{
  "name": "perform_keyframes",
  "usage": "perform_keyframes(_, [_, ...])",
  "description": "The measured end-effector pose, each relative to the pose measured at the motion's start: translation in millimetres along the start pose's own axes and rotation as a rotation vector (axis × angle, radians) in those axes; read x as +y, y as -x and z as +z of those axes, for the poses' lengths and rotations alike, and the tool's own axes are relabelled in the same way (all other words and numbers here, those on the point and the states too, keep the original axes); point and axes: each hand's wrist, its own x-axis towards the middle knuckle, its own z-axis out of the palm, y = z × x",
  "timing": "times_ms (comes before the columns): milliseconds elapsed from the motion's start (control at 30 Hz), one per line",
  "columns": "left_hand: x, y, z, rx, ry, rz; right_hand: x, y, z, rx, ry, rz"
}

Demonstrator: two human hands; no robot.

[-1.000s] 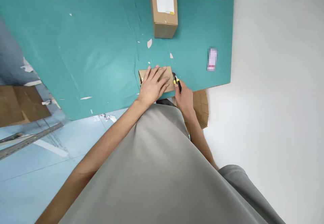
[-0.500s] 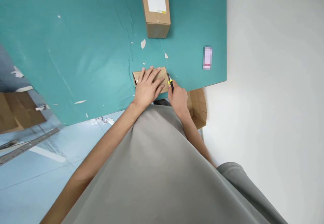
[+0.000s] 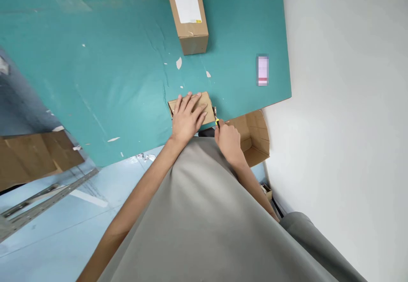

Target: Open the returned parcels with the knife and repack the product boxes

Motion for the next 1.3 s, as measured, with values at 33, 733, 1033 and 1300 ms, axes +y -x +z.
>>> perform_keyframes(33, [-0.9, 0.6, -0.7, 0.000, -0.012, 0.003, 3.1, 4.6, 0.8, -0.006, -0.009, -0.007])
perform_keyframes(733, [-64.7, 93.1, -48.9, 0.160, -0.188, -0.260, 70.0, -209.6, 70.8, 0.230, -0.422, -0.085])
perform_keyframes(1033, [-63.1, 124.0, -57.7, 0.552, 0.183, -0.670, 2.5, -171.5, 107.1, -0.259, -1.071, -0.335])
perform_keyframes(1300, [-60.9, 83.8, -17.4, 0.388, 0.558, -0.832, 19.6, -169.4, 54.4, 0.067, -0.483, -0.395])
